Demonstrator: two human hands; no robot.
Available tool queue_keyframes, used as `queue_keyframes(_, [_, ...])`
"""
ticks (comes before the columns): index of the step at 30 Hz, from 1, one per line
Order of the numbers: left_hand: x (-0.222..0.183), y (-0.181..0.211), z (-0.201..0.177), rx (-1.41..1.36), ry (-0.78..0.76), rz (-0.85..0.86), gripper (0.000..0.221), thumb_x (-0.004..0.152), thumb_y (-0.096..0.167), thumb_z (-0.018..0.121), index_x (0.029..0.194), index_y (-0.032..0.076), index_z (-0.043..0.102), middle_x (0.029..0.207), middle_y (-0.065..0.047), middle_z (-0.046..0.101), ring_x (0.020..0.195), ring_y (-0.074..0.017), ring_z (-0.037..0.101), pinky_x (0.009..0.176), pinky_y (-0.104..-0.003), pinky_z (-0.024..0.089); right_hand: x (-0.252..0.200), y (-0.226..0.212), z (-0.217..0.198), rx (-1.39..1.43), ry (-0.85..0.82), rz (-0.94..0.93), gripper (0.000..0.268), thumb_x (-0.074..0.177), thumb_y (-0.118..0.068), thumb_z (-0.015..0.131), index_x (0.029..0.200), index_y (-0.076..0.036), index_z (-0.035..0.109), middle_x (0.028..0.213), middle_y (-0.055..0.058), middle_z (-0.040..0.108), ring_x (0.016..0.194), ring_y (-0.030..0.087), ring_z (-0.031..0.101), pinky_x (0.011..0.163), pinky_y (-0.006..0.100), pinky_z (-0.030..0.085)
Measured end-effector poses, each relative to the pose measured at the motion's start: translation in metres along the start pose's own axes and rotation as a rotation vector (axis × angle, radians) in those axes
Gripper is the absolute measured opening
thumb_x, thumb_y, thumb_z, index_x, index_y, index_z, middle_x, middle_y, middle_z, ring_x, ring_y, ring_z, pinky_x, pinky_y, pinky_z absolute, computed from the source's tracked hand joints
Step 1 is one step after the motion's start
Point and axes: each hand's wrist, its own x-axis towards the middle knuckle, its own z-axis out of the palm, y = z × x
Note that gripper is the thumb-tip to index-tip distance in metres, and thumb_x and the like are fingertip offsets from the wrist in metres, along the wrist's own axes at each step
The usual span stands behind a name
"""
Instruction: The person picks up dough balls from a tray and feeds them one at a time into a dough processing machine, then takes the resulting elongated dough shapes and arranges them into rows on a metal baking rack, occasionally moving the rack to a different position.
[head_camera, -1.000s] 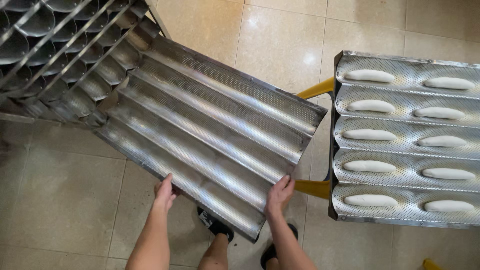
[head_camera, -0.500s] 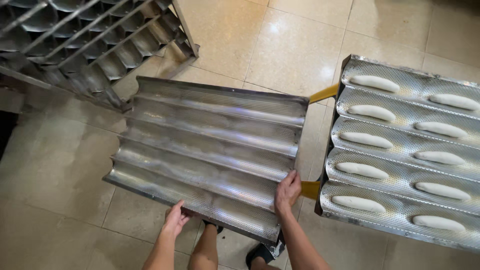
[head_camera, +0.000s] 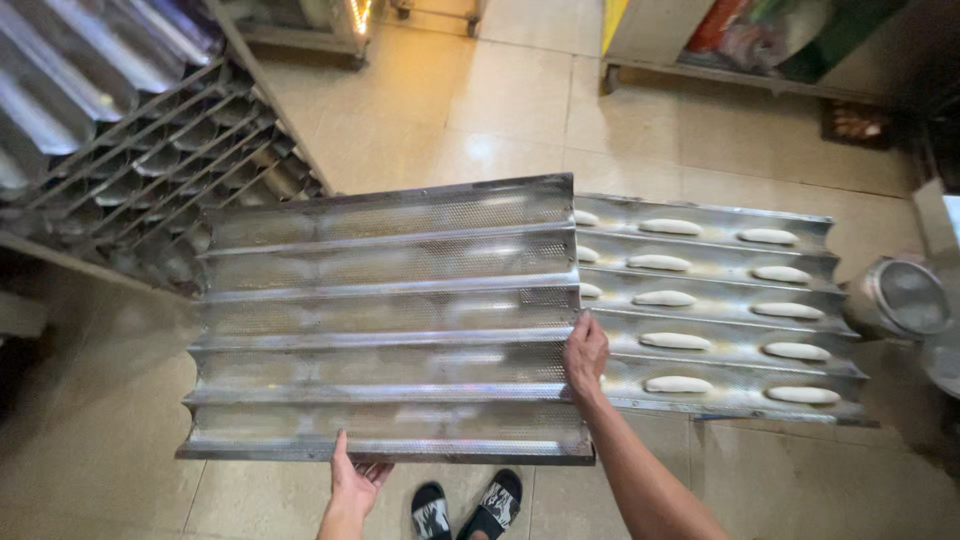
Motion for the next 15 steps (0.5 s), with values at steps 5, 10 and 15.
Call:
queue_keyframes(5, [-0.03,-0.054,0.075,0.238,-0.021,0.035,0.065,0.099,0.05,0.055,0.139,0.0,0.044,0.128,-0.027,0.057,0.111,-0.043,0.064,0.097,-0.06,0.057,0.03,0.046,-0.126,-0.021,0.155,0.128,0.057,0.106,-0.049,0.042,0.1,0.001,0.069,0.094,0.028,0.069,0.087,0.045,0.063,0.08,0.053,0.047])
queue_keyframes(10, [-0.056,-0.122,0.147,0.375,-0.142,0.073,0.058,0.099,0.034,0.063,0.13,-0.013,0.052,0.116,-0.03,0.065,0.098,-0.0437,0.072,0.086,-0.058,0.064,0.077,0.116,-0.239,-0.058,0.316,0.154,0.059,0.106,-0.052,0.043,0.102,0.0,0.072,0.099,0.028,0.07,0.089,0.046,0.064,0.083,0.052,0.048])
queue_keyframes(15, [-0.077,-0.215,0.224,0.397,-0.149,0.056,0.047,0.094,0.018,0.067,0.129,-0.011,0.053,0.121,-0.028,0.065,0.101,-0.0449,0.071,0.085,-0.061,0.063,0.139,0.183,-0.328,-0.027,0.374,0.182,0.052,0.102,-0.049,0.051,0.105,-0.003,0.075,0.096,0.023,0.072,0.087,0.038,0.064,0.082,0.049,0.048])
